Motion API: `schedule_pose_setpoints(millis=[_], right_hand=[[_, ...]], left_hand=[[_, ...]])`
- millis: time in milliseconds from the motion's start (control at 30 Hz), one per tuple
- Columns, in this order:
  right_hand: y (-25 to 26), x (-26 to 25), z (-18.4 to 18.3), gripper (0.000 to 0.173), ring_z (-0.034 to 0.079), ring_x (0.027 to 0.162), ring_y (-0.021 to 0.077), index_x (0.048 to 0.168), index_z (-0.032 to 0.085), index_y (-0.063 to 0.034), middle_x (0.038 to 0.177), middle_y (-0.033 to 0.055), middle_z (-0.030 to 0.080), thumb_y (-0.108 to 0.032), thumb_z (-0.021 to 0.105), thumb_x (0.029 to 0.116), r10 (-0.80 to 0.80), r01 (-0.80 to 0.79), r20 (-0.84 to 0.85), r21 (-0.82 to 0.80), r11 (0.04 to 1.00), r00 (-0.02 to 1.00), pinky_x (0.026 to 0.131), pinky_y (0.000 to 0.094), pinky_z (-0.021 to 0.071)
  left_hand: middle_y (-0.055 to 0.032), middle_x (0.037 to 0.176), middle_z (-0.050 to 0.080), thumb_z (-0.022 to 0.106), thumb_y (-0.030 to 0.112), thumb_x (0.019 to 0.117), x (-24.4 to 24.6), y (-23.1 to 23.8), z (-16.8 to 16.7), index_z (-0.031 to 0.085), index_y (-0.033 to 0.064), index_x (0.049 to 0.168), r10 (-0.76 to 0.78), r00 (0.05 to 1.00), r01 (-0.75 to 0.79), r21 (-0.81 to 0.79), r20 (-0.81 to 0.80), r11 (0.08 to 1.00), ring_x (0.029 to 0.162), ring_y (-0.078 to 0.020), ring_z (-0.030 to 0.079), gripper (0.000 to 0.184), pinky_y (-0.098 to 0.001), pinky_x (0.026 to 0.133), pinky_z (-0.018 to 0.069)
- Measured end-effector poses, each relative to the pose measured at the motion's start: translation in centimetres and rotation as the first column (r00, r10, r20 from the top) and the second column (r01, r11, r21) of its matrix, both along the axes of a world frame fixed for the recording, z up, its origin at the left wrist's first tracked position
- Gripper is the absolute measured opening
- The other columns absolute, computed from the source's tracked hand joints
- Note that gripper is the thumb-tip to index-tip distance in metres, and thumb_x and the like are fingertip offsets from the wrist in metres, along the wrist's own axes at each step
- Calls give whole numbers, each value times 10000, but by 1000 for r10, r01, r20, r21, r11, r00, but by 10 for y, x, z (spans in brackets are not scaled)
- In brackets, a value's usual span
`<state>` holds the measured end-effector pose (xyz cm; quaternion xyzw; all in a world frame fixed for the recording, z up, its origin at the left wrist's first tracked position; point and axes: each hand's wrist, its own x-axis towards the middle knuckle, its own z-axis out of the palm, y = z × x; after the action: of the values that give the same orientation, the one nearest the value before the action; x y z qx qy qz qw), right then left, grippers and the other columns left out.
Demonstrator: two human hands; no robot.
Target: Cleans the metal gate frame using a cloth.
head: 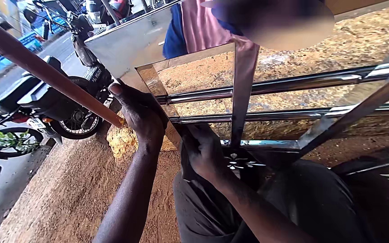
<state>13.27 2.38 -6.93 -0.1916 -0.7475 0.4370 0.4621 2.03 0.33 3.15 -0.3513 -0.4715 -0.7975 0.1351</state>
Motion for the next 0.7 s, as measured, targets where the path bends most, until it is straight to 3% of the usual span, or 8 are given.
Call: schedule_pose_setpoints(millis=[133,233,300,367,433,500,633,700], right_hand=[[-8,-12,-12,305,628,1026,238,1116,755,9,1091,135,657,-42,581,871,-53,62,-89,102,993,995,852,350,547],[-13,11,-17,264,675,1028,228,1091,747,8,1133,134,688,-29,616,865,43,-64,114,192,979,993,873,355,587],[-15,40,-4,236,682,1014,255,1050,778,-20,1053,142,713,-54,592,909,324,-365,430,15,931,843,908,396,555],[-10,53,14,268,674,1081,268,1127,764,-39,1102,156,726,-92,571,949,557,-527,588,-244,814,587,968,425,510],[-10,59,12,236,717,964,187,1091,782,-66,1009,97,760,-117,646,904,423,-353,475,-234,906,772,896,369,563],[-6,47,-1,266,718,813,64,1064,776,-98,915,10,759,-151,776,803,40,-19,181,-120,993,983,749,268,609],[-13,12,-7,354,699,948,125,1178,726,-42,1106,78,714,-128,766,837,-84,80,-18,-162,984,996,817,317,601],[-22,4,-11,302,689,993,151,1174,748,-19,1172,113,694,-117,708,891,-59,54,-24,-153,987,998,834,310,589]], left_hand=[[143,777,567,165,374,1116,1,0,1,529,228,974,-2,1000,2,21,-11,1000,759,68,582,417,-152,752,507],[138,814,585,160,382,1115,0,-2,-1,532,226,1020,-16,1000,17,13,-24,1000,803,56,600,414,-171,788,518],[145,720,544,163,378,1117,1,0,1,512,236,938,-1,1000,2,20,-15,1000,702,63,574,418,-145,704,503],[131,789,572,162,364,1119,2,-1,1,521,217,998,-25,999,25,13,-22,1000,775,53,594,406,-163,772,514],[138,742,574,169,356,1120,2,0,2,530,221,961,-33,999,34,32,-14,999,731,57,596,417,-160,734,521],[134,677,534,164,375,1119,1,0,1,512,223,916,-31,1000,31,16,-2,999,655,53,570,430,-148,666,506],[93,508,455,122,387,1120,0,2,3,461,199,786,-72,997,72,19,5,997,428,-5,502,511,-175,430,470],[114,578,473,130,385,1116,-1,1,2,481,222,837,-90,996,90,4,3,996,526,16,529,477,-163,545,488]])
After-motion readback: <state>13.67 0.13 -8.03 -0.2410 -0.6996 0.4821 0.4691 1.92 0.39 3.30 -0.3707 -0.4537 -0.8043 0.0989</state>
